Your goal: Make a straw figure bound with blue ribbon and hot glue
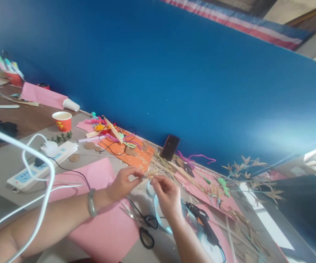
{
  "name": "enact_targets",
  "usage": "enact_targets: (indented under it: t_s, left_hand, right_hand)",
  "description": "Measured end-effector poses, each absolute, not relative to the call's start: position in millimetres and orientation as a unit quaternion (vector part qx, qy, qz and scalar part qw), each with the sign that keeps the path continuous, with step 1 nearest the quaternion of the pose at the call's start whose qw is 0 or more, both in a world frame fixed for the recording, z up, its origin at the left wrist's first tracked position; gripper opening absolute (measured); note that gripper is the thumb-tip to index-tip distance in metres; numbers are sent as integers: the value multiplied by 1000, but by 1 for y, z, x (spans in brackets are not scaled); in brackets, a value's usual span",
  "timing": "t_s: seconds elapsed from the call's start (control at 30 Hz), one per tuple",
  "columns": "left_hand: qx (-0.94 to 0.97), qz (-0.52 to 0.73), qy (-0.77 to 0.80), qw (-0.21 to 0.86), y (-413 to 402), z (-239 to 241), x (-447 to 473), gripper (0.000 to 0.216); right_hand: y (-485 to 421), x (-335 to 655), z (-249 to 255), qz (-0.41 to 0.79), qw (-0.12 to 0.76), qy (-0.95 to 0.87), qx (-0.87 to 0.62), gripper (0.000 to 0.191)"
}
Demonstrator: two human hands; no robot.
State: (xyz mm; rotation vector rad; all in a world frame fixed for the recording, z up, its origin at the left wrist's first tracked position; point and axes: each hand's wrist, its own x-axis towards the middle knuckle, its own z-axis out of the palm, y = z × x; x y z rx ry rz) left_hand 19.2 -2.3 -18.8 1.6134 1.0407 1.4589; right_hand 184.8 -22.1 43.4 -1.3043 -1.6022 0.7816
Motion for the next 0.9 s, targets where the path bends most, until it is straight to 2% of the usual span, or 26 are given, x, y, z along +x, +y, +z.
enact_targets:
  t_s: [0.33, 0.57, 0.9]
  left_hand:
    - [638, 542, 427, 341, -4, -19, 20, 8]
    - [637, 532, 419, 370, -9, -14, 21, 11]
    - [648, 526, 399, 381, -11, -12, 19, 16]
  right_hand:
    - [-22, 181, 35, 348, 448, -617, -545, 19]
    - [-26, 178, 40, 387, 457, -605, -524, 18]
    - [-30, 175, 34, 408, 447, -591, -534, 26]
